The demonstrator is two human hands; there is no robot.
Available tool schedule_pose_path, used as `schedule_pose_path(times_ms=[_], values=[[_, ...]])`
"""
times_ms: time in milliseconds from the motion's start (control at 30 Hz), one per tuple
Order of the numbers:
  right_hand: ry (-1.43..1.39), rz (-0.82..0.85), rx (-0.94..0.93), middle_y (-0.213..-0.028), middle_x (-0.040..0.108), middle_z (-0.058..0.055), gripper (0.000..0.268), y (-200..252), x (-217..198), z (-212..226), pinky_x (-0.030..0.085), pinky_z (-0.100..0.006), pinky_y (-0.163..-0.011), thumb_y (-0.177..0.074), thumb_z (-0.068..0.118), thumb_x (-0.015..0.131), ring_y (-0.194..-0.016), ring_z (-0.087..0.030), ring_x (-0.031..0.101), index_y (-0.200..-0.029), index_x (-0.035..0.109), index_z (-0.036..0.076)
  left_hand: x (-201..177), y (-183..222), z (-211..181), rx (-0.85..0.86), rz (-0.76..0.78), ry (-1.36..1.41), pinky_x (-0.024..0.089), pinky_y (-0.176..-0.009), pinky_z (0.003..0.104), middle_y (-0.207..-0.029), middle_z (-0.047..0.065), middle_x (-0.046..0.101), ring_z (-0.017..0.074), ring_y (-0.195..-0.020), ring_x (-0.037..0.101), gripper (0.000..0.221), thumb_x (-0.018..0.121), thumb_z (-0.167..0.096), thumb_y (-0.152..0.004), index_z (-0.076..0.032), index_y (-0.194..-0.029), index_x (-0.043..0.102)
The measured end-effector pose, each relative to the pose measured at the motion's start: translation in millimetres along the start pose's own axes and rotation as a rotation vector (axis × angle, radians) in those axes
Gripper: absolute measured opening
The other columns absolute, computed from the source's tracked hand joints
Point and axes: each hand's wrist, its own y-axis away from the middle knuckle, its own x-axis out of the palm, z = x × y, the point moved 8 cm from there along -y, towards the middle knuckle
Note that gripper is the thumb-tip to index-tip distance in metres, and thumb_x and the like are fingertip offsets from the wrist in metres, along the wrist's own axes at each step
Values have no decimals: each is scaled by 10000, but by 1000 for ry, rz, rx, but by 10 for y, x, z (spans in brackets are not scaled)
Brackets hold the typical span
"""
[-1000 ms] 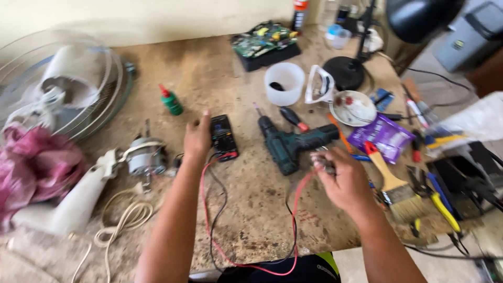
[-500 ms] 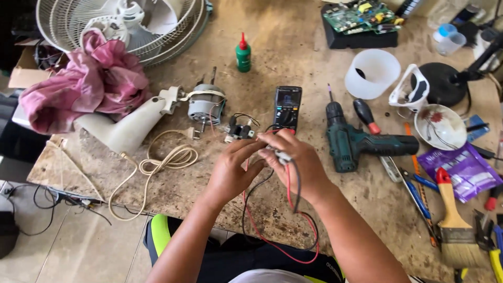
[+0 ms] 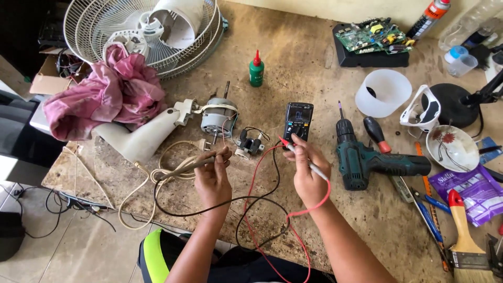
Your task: Diagnosing and testing the electrical components of a disassembled electric fan using a multimeter and a power drill.
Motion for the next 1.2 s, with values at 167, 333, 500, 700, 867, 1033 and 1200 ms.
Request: schedule_pose_path(times_ms=[167,333,500,700,867,1033,1200], values=[[127,159,9,-993,681,-233,256,56,342,-219,641,-424,-777,-1042,107,561,-878,-351,734,-1227,688,-15,202,-139,-56,-89,138,-182,637,-699,322,-1069,82,786,251,-916,770,124,614,-101,-1022,-153,-1133,629],[309,214,-23,-1021,704,-187,220,8,630,8,609,-387,-747,-1023,153,618,-884,-321,738,-1168,700,9,554,-238,165,305,331,-512,603,-767,409,-928,113,768,318,-906,733,112,704,-134,-952,-97,-1039,642],[432,149,-76,-994,710,-187,272,-27,674,61,610,-460,-745,-1019,248,649,-888,-394,733,-1185,716,43,469,-127,-5,413,289,-717,601,-535,473,-816,155,666,389,-725,710,212,688,-252,-977,-89,-1060,581],[308,181,-52,-1023,722,-242,319,-15,841,-70,603,-489,-803,-1038,241,612,-961,-437,718,-1263,691,29,203,46,194,343,249,-613,589,-622,389,-849,92,654,335,-777,703,132,642,-232,-1005,-118,-1050,596],[191,179,-60,-996,745,-171,239,-49,784,-37,610,-411,-800,-1029,195,610,-928,-362,752,-1180,729,53,259,69,-240,341,387,-429,587,-790,414,-923,96,685,356,-893,710,40,603,-91,-999,-64,-1027,595],[237,-171,-103,-986,732,-138,151,-117,215,-241,570,-419,-837,-1048,134,591,-935,-332,727,-1130,705,79,163,73,4,303,387,-385,554,-854,396,-923,52,719,310,-924,703,33,580,-114,-1007,-106,-1030,603],[60,-309,232,-1269,641,-251,226,-305,-288,-1008,503,-493,-1025,-1012,104,649,-1189,-394,644,-1189,527,32,249,48,-184,380,406,-278,561,-864,407,-995,57,744,322,-989,715,110,564,-171,-1017,-101,-1085,615]])
